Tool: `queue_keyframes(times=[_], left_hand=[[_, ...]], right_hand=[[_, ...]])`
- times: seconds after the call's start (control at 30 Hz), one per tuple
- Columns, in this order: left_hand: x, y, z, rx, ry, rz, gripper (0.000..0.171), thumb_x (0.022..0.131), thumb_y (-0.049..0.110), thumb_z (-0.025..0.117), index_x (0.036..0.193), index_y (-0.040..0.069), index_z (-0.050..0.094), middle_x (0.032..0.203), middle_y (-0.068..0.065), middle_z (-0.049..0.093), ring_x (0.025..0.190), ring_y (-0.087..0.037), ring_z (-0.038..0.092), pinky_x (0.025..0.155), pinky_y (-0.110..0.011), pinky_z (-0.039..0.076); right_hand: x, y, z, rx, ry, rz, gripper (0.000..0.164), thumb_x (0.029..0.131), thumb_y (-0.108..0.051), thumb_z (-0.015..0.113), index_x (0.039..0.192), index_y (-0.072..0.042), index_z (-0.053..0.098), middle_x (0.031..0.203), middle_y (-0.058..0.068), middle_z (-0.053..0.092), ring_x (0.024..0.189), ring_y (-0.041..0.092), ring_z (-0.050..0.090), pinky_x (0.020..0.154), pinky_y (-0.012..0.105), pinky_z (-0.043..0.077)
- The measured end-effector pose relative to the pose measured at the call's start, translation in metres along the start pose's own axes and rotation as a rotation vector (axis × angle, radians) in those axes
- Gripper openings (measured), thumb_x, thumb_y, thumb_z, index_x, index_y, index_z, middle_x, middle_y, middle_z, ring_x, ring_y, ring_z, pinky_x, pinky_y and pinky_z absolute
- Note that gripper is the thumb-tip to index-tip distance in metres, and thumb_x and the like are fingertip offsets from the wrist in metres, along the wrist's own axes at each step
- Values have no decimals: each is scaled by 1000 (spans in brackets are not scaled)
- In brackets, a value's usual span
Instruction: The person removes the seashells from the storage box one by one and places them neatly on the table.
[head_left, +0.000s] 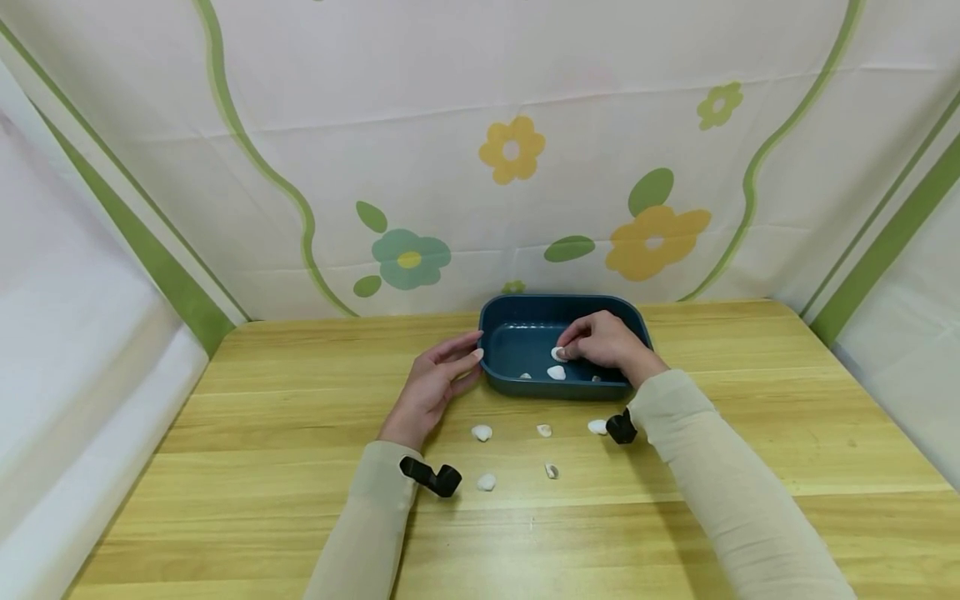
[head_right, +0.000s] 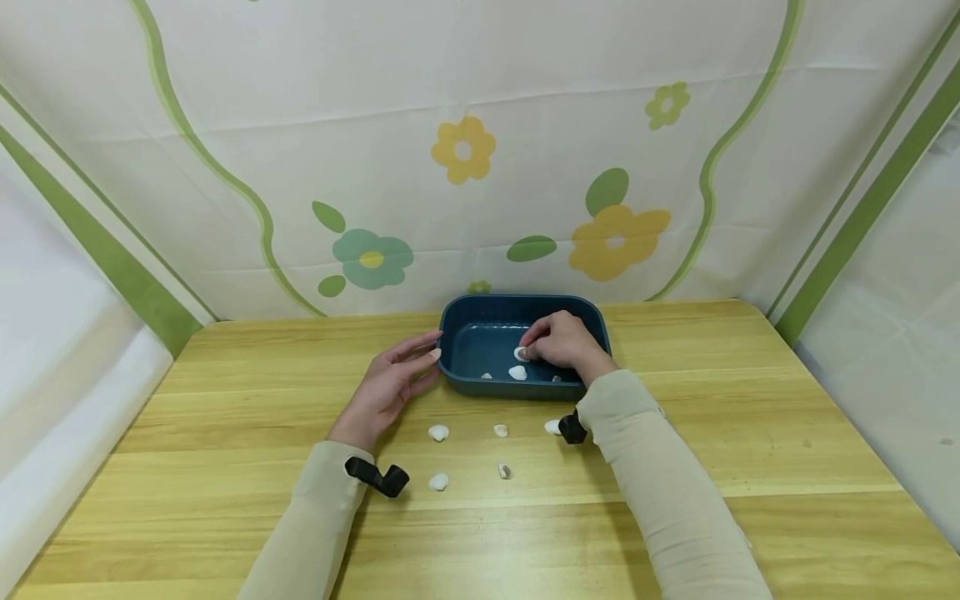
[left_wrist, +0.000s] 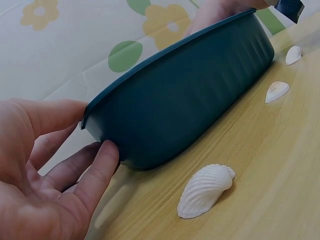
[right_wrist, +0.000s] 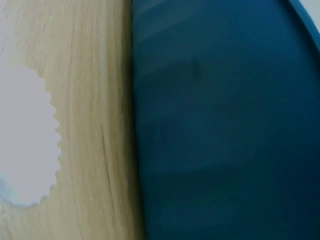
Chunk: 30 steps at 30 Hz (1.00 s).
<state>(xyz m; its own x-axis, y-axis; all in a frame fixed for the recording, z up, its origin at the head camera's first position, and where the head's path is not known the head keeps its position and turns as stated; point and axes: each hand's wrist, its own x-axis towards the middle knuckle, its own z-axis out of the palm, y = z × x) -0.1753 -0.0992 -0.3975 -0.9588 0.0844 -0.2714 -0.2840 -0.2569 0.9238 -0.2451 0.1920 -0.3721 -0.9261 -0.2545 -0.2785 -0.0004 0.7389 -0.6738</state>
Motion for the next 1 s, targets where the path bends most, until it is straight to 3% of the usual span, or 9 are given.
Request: queue_keyframes(times=[0.6, 0.83, 1.0], left_hand=[[0, -1, 0, 0, -2, 4, 40, 103, 7, 72, 142, 14, 71, 149, -6, 66, 119, -10, 70, 108, -32, 59], [0, -2, 1, -4, -6, 16, 42, 103, 6, 71, 144, 13, 70, 151, -8, 66, 119, -9, 69, 102, -28, 62], [0, -2, 1, -3, 3, 16, 41, 103, 6, 72, 144, 12, 70, 150, -9, 66, 120, -10, 69, 102, -30, 62]], right_hand=[[-2, -1, -1, 35, -17, -7, 21, 100, -27, 78, 114, -12, 82, 125, 12, 75, 109, 28, 65, 95, 41, 56], [-6, -2, -8, 193, -9, -13, 26, 99, -26, 78, 119, -9, 80, 117, 9, 78, 102, 29, 63, 84, 38, 57], [-12, -7, -14, 267, -4, -7, 28, 99, -26, 79, 120, -8, 79, 113, 3, 79, 107, 30, 62, 88, 39, 57]])
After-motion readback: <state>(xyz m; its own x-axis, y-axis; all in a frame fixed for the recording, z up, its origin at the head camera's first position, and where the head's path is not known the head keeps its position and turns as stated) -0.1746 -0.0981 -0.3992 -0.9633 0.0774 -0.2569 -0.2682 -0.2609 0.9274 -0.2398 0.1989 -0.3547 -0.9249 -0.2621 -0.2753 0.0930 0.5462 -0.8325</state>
